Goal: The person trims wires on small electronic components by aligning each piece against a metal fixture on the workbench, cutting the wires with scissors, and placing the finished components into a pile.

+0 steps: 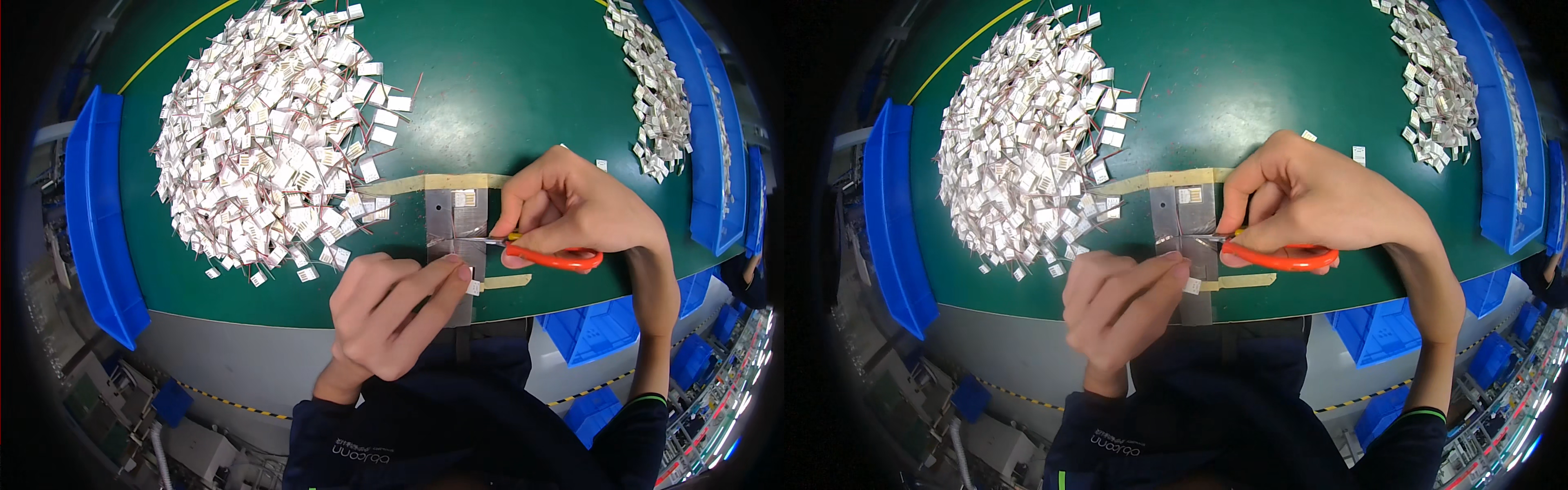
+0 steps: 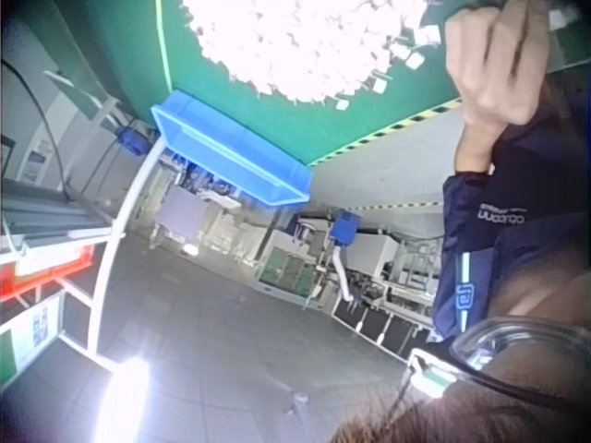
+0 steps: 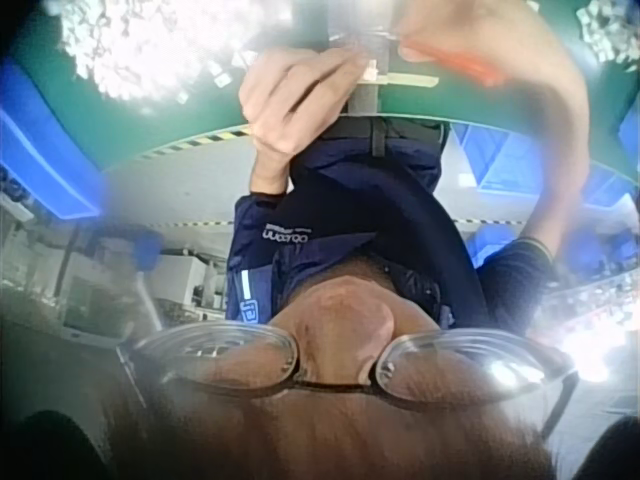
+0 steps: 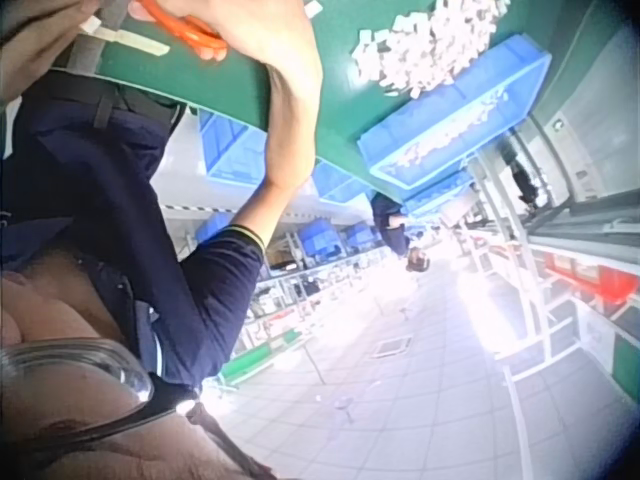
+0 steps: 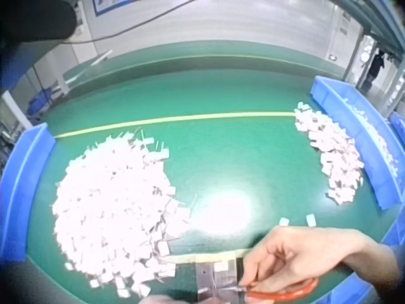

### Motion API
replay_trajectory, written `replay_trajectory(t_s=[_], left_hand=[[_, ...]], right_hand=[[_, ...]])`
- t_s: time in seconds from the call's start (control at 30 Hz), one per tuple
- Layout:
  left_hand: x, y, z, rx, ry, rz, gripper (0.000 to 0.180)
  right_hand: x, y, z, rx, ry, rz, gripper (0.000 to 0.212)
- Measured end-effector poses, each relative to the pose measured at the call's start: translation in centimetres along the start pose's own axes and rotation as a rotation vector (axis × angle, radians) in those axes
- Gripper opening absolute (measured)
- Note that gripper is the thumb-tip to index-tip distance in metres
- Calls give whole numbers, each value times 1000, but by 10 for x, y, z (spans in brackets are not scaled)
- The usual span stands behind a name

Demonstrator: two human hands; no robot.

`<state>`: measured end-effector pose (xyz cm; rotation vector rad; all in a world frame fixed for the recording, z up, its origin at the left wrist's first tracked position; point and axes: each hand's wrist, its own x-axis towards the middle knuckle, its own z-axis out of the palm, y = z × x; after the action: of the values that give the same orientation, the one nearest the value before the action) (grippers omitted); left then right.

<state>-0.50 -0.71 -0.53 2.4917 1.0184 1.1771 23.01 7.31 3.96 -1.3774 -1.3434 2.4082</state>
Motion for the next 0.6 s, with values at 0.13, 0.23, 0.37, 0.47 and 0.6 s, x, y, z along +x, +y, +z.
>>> replay_trajectory(t_s=[0.13,0.23,0.37,0.47,0.6], left_hand=[[-1,3,-4,-17,84,-99,27],[-1,5,-6,25,157,-128,28],[3,7,-6,126,202,-130,28],[8,8,-5,139,220,-86,30],[15,18,-4,100,254,-162,29]], right_hand=[[2,-2,4,-11,-88,-108,16],[2,-2,20,11,52,-306,27],[1,1,47,138,144,-332,36],[1,4,54,214,194,-328,33],[0,6,48,236,205,-400,34]])
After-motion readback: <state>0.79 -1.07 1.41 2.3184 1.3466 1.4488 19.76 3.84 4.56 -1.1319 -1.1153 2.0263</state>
